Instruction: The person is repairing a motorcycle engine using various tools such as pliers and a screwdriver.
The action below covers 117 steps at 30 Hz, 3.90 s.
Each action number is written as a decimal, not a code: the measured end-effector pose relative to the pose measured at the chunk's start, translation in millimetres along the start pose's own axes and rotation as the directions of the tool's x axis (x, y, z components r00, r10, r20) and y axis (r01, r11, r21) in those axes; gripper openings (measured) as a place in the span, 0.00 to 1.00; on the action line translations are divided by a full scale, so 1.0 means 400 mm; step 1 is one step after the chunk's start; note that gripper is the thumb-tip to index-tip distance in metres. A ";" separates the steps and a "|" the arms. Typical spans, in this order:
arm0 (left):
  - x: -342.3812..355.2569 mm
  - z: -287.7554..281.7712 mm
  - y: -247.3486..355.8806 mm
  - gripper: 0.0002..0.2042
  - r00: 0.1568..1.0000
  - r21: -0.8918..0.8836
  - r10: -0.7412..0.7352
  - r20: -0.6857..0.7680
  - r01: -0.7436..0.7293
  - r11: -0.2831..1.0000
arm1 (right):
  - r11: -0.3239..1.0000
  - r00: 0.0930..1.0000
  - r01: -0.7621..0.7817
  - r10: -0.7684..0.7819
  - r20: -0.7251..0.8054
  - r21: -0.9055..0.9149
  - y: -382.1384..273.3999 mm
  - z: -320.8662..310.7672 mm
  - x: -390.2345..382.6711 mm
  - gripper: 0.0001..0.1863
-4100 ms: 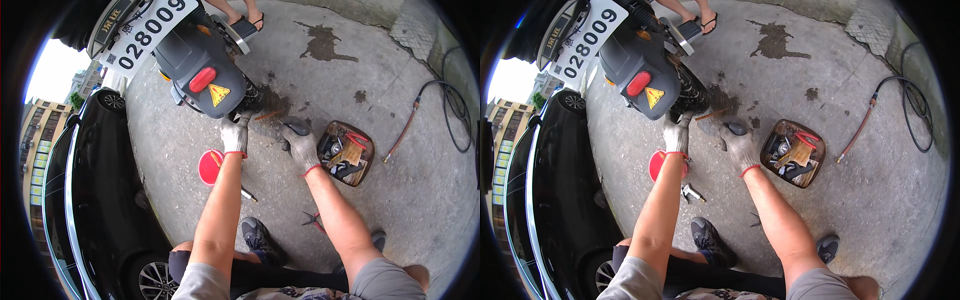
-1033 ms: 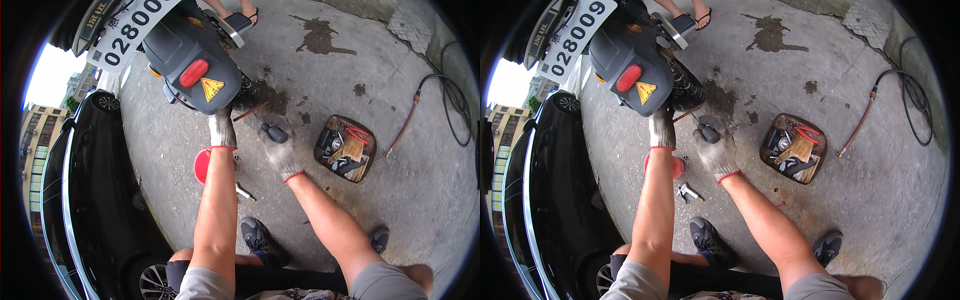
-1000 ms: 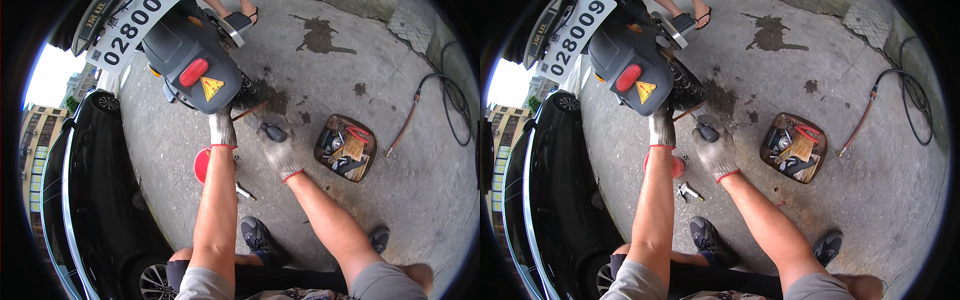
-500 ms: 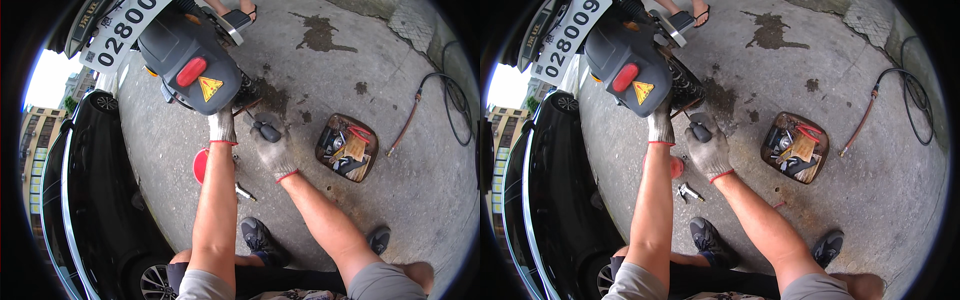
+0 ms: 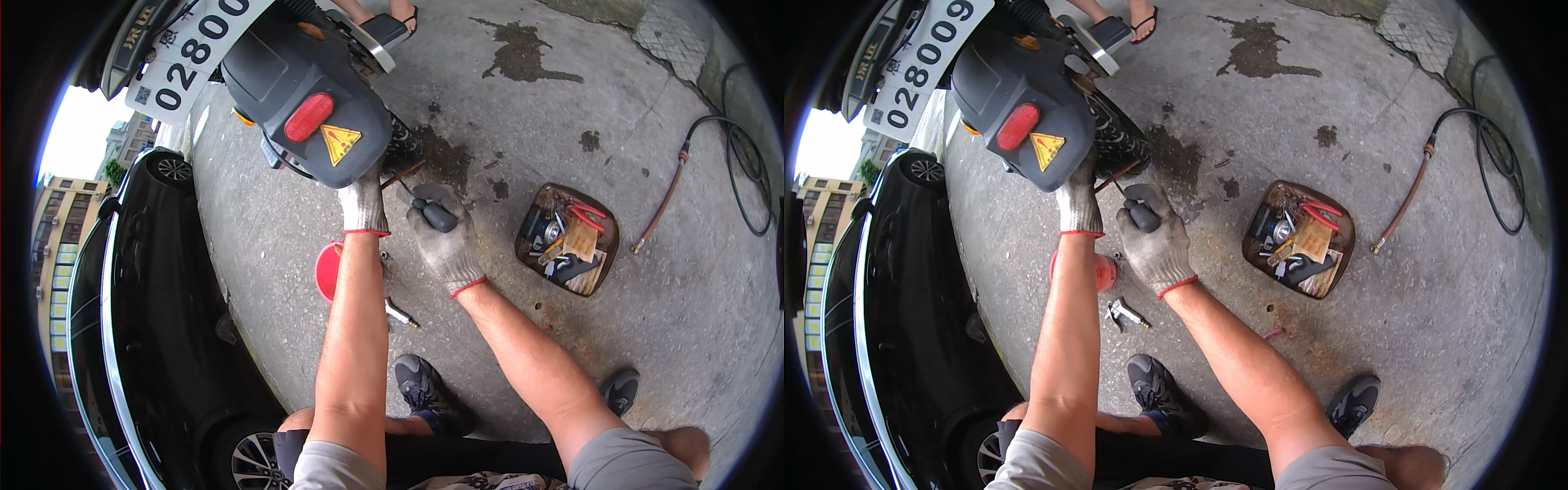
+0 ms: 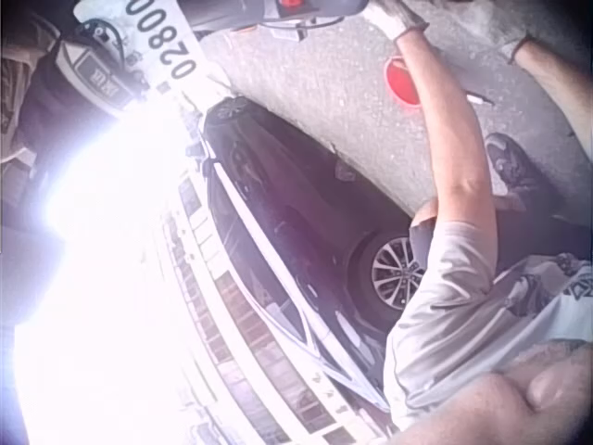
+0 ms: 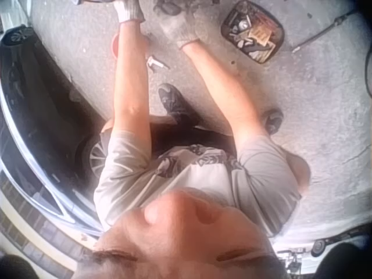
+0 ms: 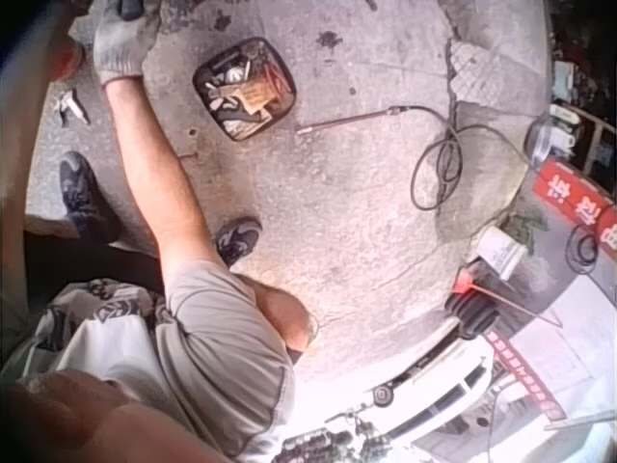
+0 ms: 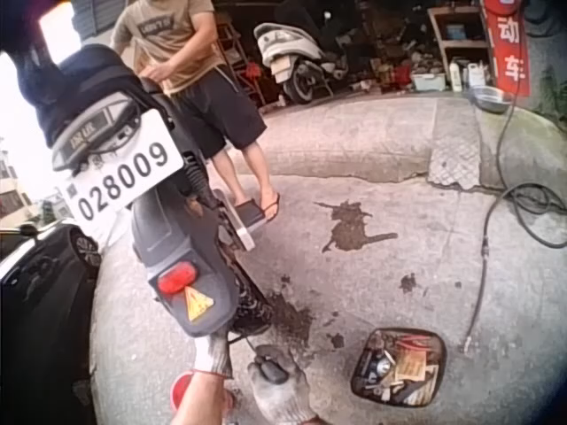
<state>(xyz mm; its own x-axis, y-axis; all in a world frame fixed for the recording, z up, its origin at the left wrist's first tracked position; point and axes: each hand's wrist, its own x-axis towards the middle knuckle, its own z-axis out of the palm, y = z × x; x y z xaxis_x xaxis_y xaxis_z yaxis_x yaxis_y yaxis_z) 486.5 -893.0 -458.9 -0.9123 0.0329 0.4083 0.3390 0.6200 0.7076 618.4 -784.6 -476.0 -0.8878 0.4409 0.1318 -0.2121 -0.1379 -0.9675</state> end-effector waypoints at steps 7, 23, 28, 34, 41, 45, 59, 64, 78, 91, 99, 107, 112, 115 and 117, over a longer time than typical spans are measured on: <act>-0.006 -0.014 -0.026 0.24 0.999 -0.007 -0.028 0.047 0.028 1.000 | 1.000 0.997 -0.012 0.014 -0.073 0.025 -0.005 0.017 0.001 0.10; -0.012 0.000 -0.032 0.21 0.998 -0.058 -0.050 0.026 0.051 0.997 | 1.000 0.988 -0.012 0.009 -0.153 -0.019 -0.004 0.057 0.009 0.08; -0.009 -0.004 0.002 0.23 0.996 0.177 0.092 0.013 -0.093 0.980 | 0.994 0.979 -0.085 0.096 -0.182 0.069 -0.016 0.054 0.009 0.06; 0.016 -0.014 -0.004 0.25 0.999 0.033 0.022 0.030 -0.023 0.999 | 0.966 0.952 -0.195 0.228 -0.204 0.170 -0.027 0.051 0.007 0.07; 0.014 -0.005 -0.063 0.25 0.962 -0.505 -0.271 0.039 0.253 0.825 | 0.893 0.905 -0.319 0.386 -0.177 0.317 -0.023 0.052 0.006 0.08; 0.019 -0.015 -0.059 0.23 0.956 -0.546 -0.283 0.078 0.279 0.790 | 0.886 0.899 -0.325 0.398 -0.182 0.331 -0.026 0.050 0.011 0.08; 0.009 -0.018 0.002 0.23 0.944 -0.617 -0.314 0.102 0.308 0.724 | 0.724 0.834 -0.337 0.526 -0.167 0.601 -0.001 0.087 0.007 0.08; 0.009 -0.017 0.007 0.23 0.933 -0.658 -0.344 0.105 0.325 0.680 | 0.407 0.652 -0.558 0.754 0.078 0.723 -0.037 0.074 0.007 0.06; -0.001 -0.018 0.079 0.22 0.876 -0.497 -0.377 0.300 0.481 0.722 | 0.048 0.489 -0.449 0.849 0.200 0.892 -0.087 0.090 0.042 0.06; -0.007 -0.024 0.001 0.20 0.908 -0.559 -0.360 0.216 0.417 0.717 | 0.893 0.909 -0.207 0.327 -0.259 0.400 0.002 0.096 0.043 0.05; -0.013 -0.022 0.026 0.20 0.910 -0.544 -0.374 0.180 0.409 0.733 | 0.924 0.938 -0.199 0.275 -0.209 0.326 -0.013 0.084 0.041 0.05; -0.015 -0.024 0.013 0.19 0.880 -0.605 -0.314 0.357 0.474 0.639 | 0.930 0.919 -0.314 0.348 -0.183 0.190 -0.043 0.069 0.050 0.06; -0.002 -0.004 -0.051 0.19 0.883 -0.599 -0.345 0.319 0.470 0.649 | 0.926 0.889 -0.347 0.375 -0.264 0.149 -0.044 0.091 0.045 0.07; 0.007 -0.003 -0.097 0.18 0.896 -0.613 -0.338 0.287 0.443 0.654 | 0.927 0.886 -0.338 0.372 -0.279 0.163 -0.041 0.100 0.034 0.07; 0.018 -0.001 -0.120 0.18 0.911 -0.620 -0.324 0.254 0.411 0.669 | 0.937 0.898 -0.318 0.346 -0.271 0.143 -0.036 0.094 0.031 0.07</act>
<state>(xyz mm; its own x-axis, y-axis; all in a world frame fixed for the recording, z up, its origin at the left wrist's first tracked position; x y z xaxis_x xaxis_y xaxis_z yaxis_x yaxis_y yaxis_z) 463.5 -923.0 -489.7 -0.9996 0.0284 -0.0040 -0.0056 -0.0574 0.9983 595.1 -810.6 -452.2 -0.7601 0.5887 -0.2749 0.0249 -0.3963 -0.9178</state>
